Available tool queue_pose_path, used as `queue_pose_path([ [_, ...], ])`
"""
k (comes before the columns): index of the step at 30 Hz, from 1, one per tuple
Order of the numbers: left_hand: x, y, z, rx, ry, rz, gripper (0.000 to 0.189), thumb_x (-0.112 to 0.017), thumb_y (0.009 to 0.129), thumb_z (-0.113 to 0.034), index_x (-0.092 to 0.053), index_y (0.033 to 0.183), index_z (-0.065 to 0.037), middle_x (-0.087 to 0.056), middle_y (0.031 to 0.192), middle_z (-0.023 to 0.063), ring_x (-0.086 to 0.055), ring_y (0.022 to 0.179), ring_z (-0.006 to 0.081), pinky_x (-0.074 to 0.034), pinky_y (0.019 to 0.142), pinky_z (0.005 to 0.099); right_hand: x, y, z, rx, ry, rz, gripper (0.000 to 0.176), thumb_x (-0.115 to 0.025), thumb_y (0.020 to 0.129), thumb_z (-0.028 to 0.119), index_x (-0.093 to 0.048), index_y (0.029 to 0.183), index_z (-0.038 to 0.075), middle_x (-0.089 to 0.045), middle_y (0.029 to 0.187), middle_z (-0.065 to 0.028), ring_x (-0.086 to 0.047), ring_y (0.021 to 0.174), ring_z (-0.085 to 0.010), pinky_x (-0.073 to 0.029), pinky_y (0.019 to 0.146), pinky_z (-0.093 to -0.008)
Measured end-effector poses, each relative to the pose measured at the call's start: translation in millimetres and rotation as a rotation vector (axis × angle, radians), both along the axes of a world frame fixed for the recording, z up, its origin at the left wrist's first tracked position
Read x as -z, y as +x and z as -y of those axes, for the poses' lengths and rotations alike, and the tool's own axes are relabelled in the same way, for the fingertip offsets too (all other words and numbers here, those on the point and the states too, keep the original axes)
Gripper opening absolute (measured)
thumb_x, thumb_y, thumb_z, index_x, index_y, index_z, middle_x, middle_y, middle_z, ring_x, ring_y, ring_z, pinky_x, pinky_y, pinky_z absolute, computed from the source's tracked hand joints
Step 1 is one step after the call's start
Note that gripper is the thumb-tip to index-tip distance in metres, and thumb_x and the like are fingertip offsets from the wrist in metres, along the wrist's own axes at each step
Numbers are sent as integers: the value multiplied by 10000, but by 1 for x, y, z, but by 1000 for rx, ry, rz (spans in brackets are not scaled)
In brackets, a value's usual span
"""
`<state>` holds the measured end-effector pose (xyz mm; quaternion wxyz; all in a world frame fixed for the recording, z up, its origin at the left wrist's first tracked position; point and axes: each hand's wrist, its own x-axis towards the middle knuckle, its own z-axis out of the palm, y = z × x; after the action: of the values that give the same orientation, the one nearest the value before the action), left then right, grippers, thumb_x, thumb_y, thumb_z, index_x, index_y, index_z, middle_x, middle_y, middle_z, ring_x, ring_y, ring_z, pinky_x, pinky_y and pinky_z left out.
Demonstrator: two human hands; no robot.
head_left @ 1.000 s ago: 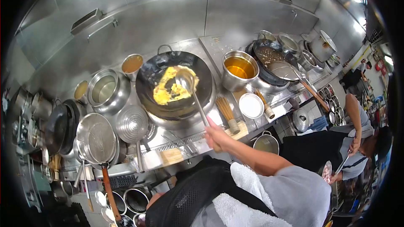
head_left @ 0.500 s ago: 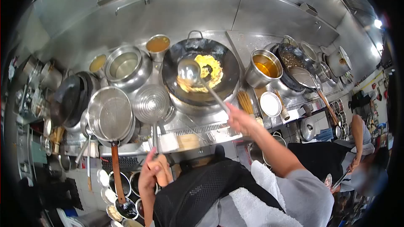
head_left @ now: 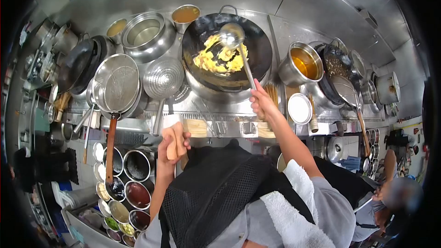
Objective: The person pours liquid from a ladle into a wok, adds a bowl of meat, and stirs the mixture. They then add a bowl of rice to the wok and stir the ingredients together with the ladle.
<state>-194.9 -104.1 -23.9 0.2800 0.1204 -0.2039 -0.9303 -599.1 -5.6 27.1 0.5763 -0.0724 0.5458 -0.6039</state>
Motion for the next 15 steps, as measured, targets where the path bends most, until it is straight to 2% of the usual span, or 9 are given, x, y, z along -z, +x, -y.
queue_pose_path([
  [2,-16,1,-5,-76,-48,46,785,-710,906,-521,-440,1442,-15,-617,1150,171,-598,952,243,-540,861,421,-4,25,-19,63,5,-114,718,-510,1077,194,-113,1643,386,-501,701,22,-453,515,-79,-445,453,-260],
  [6,-18,4,-1,-113,-85,67,898,-809,830,-511,-425,1448,14,-606,1126,124,-590,950,224,-524,876,408,-38,49,-78,-72,71,251,717,-497,1074,184,-115,1636,413,-506,727,6,-433,496,-79,-408,409,-256],
  [8,-13,2,-3,-150,-13,207,920,-827,812,-491,-414,1448,29,-612,1104,111,-596,932,229,-527,867,413,-13,0,-62,-175,15,307,708,-506,1073,195,-131,1635,407,-521,745,4,-425,495,-77,-382,398,-240],
  [9,-18,1,-5,-91,-51,199,767,-856,803,-396,-531,1358,20,-643,1086,101,-619,947,210,-525,886,374,-7,-14,-45,-158,-9,239,705,-515,1073,210,-136,1632,413,-526,747,7,-429,494,-77,-383,393,-235],
  [10,-25,5,-7,-94,-33,202,767,-856,803,-396,-531,1358,20,-643,1086,101,-619,947,210,-525,886,374,-1,-27,-29,-184,-16,128,709,-518,1069,196,-137,1638,381,-533,745,9,-437,485,-84,-400,391,-250],
  [12,-46,23,4,392,-622,430,505,-890,751,-279,-692,1129,-9,-674,1088,79,-645,970,188,-519,874,317,13,-12,-13,-5,-38,-85,723,-514,1066,176,-124,1642,372,-529,743,10,-447,485,-89,-412,393,-259],
  [13,-40,22,8,433,-878,456,326,-912,692,-209,-746,910,-33,-700,1040,55,-656,973,173,-514,854,283,13,-1,-24,18,-15,-105,734,-511,1064,164,-114,1643,377,-524,741,10,-443,484,-90,-413,397,-260],
  [14,-51,30,-3,356,-1176,352,338,-899,699,-225,-751,936,-36,-709,1027,30,-654,975,150,-517,855,295,10,15,-46,37,5,-133,745,-508,1061,152,-103,1643,381,-518,739,11,-439,484,-90,-414,401,-261],
  [15,-29,37,-8,372,-1221,236,364,-889,719,-233,-746,993,-41,-718,1043,28,-651,984,130,-514,871,293,2,27,-62,33,45,-24,758,-508,1059,153,-97,1636,423,-504,718,9,-441,486,-95,-410,402,-265],
])
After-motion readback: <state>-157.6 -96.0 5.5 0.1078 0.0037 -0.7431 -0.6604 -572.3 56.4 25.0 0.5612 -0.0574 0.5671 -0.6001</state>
